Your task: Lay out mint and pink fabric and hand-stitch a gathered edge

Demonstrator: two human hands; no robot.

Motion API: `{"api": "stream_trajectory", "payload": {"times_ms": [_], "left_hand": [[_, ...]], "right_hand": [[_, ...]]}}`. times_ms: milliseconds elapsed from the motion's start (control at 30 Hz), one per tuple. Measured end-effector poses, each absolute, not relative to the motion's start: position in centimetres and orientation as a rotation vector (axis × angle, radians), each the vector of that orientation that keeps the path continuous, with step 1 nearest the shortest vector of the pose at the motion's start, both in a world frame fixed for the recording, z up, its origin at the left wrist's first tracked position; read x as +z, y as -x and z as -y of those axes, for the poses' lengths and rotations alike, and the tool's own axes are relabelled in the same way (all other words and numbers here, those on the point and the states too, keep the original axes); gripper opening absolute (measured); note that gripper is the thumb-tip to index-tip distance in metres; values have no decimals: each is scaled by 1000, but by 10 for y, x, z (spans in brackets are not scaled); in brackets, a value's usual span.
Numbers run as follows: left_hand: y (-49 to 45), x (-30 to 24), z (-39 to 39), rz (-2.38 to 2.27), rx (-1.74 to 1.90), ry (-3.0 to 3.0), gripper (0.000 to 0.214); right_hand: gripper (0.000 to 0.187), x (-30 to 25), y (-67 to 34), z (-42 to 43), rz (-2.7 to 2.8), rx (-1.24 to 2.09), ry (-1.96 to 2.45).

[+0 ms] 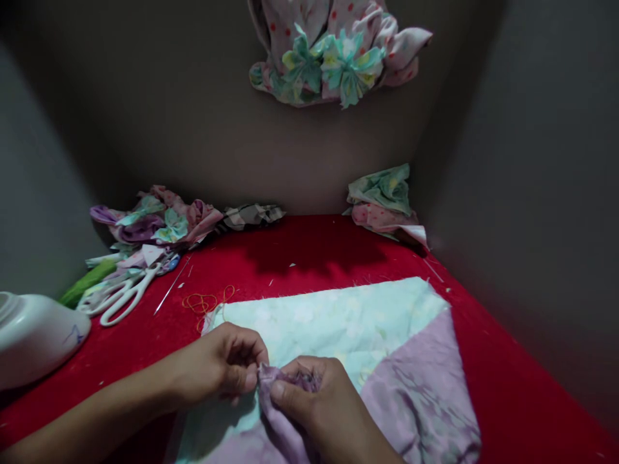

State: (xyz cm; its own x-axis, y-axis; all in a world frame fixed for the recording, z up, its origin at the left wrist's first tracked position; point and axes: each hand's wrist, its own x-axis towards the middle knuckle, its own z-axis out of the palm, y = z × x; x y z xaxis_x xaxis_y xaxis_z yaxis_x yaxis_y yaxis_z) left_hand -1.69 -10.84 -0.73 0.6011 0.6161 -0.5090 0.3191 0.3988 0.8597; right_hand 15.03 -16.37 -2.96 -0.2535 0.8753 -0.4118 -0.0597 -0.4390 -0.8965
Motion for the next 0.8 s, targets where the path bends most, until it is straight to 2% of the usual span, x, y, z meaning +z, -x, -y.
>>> {"api": "stream_trajectory", "payload": {"times_ms": [200,300,400,467,600,700,800], "left_hand": [[12,-10,113,-972,311,-1312,12],[13,-7,119,-997,359,-1402,21],[14,0,128,-1060,621,-1795,30],[13,3,134,-962,766,-2038,26],[6,-7,138,-723,723,-2312,14],[2,-18,139,-576,832,-2573,9],[5,-14,142,-481,950,-2500,12]], "right_hand": [[42,-31,-151,164,1053,1772,1268],[41,-30,-151,164,1079,1752,1303],[38,-29,-150,164,1064,1739,1314],[36,-28,-149,165,1073,1746,1300],[35,-27,-147,165,1125,1753,1311],[36,-26,-146,165,1129,1763,1314],[36,-26,-146,165,1132,1762,1306]]}}
